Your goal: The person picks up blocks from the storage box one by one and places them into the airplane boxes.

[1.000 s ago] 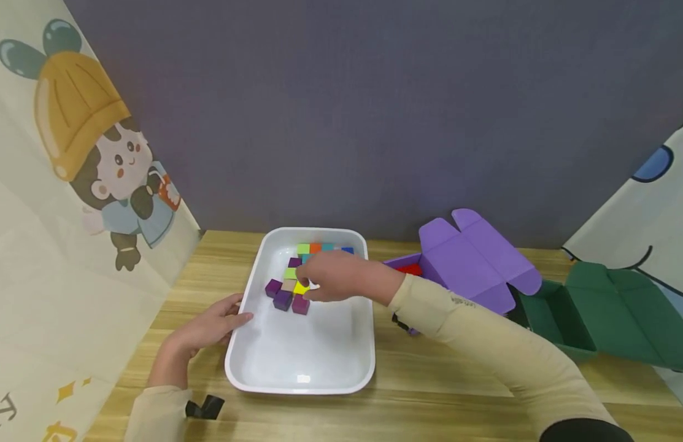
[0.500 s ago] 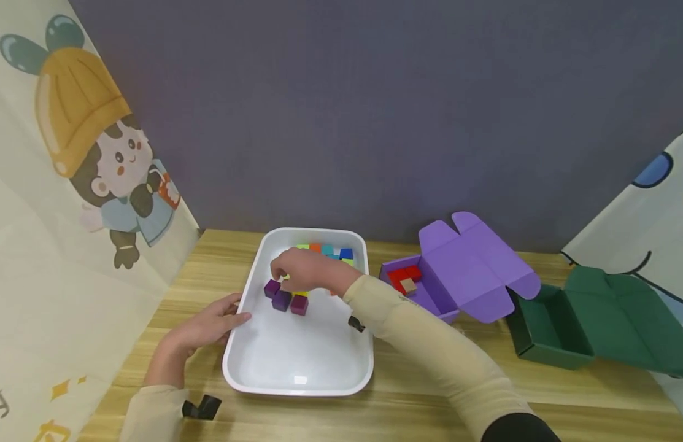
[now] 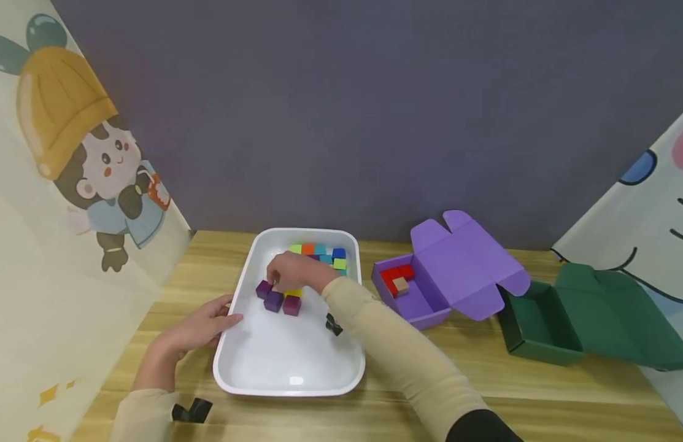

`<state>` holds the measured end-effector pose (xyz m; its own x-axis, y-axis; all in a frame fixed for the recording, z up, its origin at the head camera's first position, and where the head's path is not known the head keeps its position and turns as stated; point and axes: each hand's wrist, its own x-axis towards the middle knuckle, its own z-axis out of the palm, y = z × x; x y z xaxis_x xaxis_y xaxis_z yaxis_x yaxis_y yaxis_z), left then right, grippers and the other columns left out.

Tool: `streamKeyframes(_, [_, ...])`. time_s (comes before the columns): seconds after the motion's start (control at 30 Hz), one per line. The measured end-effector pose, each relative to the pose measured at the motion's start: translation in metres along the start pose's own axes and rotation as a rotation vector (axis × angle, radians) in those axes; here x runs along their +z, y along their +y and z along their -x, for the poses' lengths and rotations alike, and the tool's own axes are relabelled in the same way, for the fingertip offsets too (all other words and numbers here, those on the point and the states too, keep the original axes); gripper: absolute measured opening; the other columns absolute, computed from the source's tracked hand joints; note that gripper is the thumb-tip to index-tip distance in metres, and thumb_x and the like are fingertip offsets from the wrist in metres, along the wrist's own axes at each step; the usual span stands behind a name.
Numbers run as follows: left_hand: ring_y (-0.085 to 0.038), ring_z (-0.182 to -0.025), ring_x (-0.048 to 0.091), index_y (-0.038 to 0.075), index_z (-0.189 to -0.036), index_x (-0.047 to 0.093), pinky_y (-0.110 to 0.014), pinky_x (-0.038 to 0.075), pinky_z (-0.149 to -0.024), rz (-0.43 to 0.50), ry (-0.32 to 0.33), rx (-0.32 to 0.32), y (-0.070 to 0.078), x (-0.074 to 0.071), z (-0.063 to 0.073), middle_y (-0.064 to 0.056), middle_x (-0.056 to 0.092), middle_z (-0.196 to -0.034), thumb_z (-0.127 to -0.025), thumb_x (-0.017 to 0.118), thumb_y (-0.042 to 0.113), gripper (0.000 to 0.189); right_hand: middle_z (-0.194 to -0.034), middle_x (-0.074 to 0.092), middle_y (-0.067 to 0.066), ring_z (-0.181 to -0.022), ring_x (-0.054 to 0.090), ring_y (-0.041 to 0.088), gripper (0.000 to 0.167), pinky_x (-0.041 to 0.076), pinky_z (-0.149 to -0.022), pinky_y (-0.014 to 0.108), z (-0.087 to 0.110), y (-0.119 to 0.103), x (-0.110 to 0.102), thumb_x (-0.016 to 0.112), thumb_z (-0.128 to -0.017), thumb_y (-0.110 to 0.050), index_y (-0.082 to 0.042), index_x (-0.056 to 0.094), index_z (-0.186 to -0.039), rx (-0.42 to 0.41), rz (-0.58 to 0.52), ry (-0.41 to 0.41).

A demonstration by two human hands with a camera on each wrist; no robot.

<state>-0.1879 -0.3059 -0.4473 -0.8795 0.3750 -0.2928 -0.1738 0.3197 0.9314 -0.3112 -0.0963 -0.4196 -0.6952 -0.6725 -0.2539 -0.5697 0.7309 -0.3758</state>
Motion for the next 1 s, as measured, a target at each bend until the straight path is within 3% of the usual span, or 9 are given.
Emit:
streamKeyframes(0.4, [-0.035, -0.103, 0.061, -0.002, -0.149, 0.023, -0.046, 0.056, -0.079, -0.029, 0.023, -0.013, 0.0, -0.002, 0.004, -0.029, 0.049, -0.13, -0.103, 0.051, 0.022, 0.059, -0.091, 0.063, -0.007, -0.081, 0.056, 0.011, 0.014, 0.051, -0.08, 0.025, 0.0, -0.007, 0.01, 0.067, -0.093, -0.02, -0.017, 0.071, -0.106, 0.038, 0.086, 0.012])
streamKeyframes(0.63, [-0.035, -0.103, 0.061, -0.002, -0.149, 0.023, -0.046, 0.056, -0.078, -0.029, 0.025, -0.02, 0.0, 0.001, -0.002, -0.03, 0.048, -0.131, -0.102, 0.052, 0.023, 0.06, -0.082, 0.061, -0.003, -0.077, 0.056, 0.014, 0.009, 0.048, -0.069, 0.024, 0.011, -0.009, 0.011, 0.071, -0.09, -0.019, -0.017, 0.067, -0.098, 0.109, 0.17, -0.042])
streamKeyframes(0.83, [-0.035, -0.103, 0.062, -0.003, -0.148, 0.023, -0.046, 0.056, -0.077, -0.029, 0.018, -0.023, 0.0, -0.001, 0.001, -0.03, 0.05, -0.129, -0.102, 0.052, 0.024, 0.06, -0.08, 0.06, 0.0, -0.075, 0.056, 0.015, 0.02, 0.047, -0.066, 0.027, 0.023, -0.021, 0.013, 0.076, -0.085, -0.022, -0.015, 0.062, -0.098, 0.222, 0.181, -0.082])
streamKeyframes(1.0, [-0.033, -0.103, 0.062, -0.001, -0.149, 0.024, -0.045, 0.056, -0.078, -0.059, 0.05, -0.058, 0.001, -0.001, 0.0, -0.029, 0.049, -0.132, -0.103, 0.051, 0.023, 0.059, -0.085, 0.06, 0.0, -0.079, 0.057, 0.016, 0.029, 0.048, -0.065, 0.026, 0.031, -0.021, 0.018, 0.08, -0.082, -0.022, -0.017, 0.063, -0.105, 0.268, 0.167, -0.086])
